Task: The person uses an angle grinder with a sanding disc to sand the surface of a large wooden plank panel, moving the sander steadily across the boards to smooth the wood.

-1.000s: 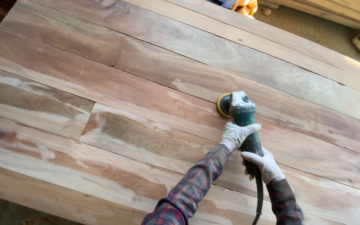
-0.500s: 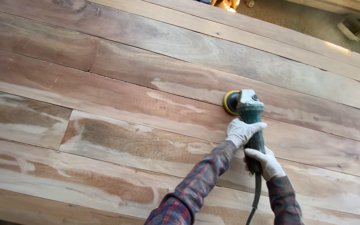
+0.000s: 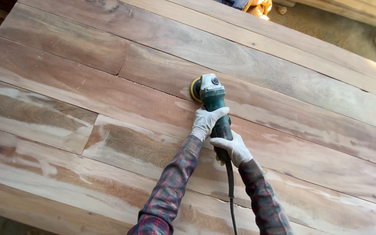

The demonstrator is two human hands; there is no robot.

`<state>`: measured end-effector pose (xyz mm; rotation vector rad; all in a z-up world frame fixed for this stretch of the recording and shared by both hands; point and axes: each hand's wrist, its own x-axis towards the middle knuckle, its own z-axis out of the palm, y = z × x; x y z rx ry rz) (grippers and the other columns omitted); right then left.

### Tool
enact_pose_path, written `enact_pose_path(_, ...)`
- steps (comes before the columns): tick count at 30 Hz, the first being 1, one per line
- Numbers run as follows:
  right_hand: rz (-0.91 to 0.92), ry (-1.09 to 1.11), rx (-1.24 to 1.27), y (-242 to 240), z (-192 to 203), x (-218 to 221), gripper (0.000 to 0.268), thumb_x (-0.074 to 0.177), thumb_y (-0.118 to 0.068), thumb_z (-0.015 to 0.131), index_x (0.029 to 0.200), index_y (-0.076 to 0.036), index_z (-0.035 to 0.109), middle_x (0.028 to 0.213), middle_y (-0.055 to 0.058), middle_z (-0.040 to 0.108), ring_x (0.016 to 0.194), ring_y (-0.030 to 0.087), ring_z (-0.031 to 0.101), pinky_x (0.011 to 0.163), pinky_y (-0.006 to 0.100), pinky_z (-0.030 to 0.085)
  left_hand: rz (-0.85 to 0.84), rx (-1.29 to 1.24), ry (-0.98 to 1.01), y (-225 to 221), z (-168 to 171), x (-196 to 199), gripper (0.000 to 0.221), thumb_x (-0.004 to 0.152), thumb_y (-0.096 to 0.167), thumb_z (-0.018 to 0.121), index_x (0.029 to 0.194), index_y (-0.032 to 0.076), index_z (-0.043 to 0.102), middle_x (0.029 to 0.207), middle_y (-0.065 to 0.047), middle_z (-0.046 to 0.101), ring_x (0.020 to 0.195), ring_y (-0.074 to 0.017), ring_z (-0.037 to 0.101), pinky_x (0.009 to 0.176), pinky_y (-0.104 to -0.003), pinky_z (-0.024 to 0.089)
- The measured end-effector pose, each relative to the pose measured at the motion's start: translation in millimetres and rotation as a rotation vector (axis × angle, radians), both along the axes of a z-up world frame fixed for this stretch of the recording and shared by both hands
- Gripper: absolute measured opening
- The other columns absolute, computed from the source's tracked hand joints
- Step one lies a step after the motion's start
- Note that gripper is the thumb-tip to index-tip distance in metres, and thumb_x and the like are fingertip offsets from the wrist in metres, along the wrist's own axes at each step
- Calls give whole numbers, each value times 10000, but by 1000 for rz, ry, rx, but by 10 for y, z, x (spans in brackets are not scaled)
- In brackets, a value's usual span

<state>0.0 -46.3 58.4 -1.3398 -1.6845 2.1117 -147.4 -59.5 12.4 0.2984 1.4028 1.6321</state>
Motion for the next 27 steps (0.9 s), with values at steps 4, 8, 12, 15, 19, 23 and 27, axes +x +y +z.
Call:
enact_pose_path(4, -31, -32, 16, -37, -27, 98, 424, 747, -268, 789, 1060, -33, 626, 707, 117, 643, 471, 252, 642, 372, 376, 505, -41, -36, -11, 31, -57, 87, 579, 596, 382, 881, 993, -8, 718, 875, -146, 783, 687, -226, 759, 660, -369, 645)
enact_pose_path(8, -156, -68, 26, 63, -133, 639, 404, 756, -260, 772, 1046, -23, 622, 715, 127, 652, 470, 262, 639, 375, 387, 509, -145, -42, 107, 283, -157, 627, 657, 580, 469, 889, 1020, 9, 729, 932, -129, 785, 779, -220, 760, 713, -368, 625)
enact_pose_path(12, -301, -14, 47, 188, -250, 1309, 407, 780, -275, 739, 1066, -19, 603, 722, 144, 649, 488, 271, 652, 399, 380, 515, -316, -73, 228, 628, -125, 1294, 704, 570, 555, 854, 1043, 44, 752, 972, -131, 790, 858, -233, 769, 784, -367, 604)
enact_pose_path(15, -384, -49, 19, 248, -294, 1638, 427, 775, -278, 737, 1074, -10, 592, 729, 161, 653, 497, 286, 641, 400, 402, 498, -444, -138, 305, 753, -115, 1605, 721, 574, 590, 835, 1048, 49, 770, 982, -143, 792, 890, -247, 771, 820, -364, 591)
enact_pose_path(19, -380, -37, 20, 217, -350, 1764, 431, 779, -275, 737, 1071, 5, 588, 733, 154, 653, 514, 277, 652, 412, 400, 506, -493, -168, 325, 746, -116, 1702, 736, 567, 593, 836, 1061, 54, 756, 990, -147, 791, 902, -256, 774, 831, -366, 595)
enact_pose_path(23, -356, -18, 26, 203, -368, 1650, 422, 787, -271, 741, 1075, 3, 599, 732, 153, 656, 517, 275, 655, 430, 391, 517, -457, -178, 335, 681, -101, 1570, 724, 572, 582, 845, 1063, 59, 748, 1000, -145, 787, 909, -252, 770, 837, -366, 593)
enact_pose_path(27, -298, -24, 37, 130, -283, 1389, 399, 784, -261, 739, 1067, -19, 595, 725, 149, 652, 511, 277, 653, 419, 395, 514, -396, -176, 305, 551, -82, 1329, 698, 572, 565, 843, 1046, 60, 754, 991, -141, 791, 903, -248, 771, 829, -367, 592)
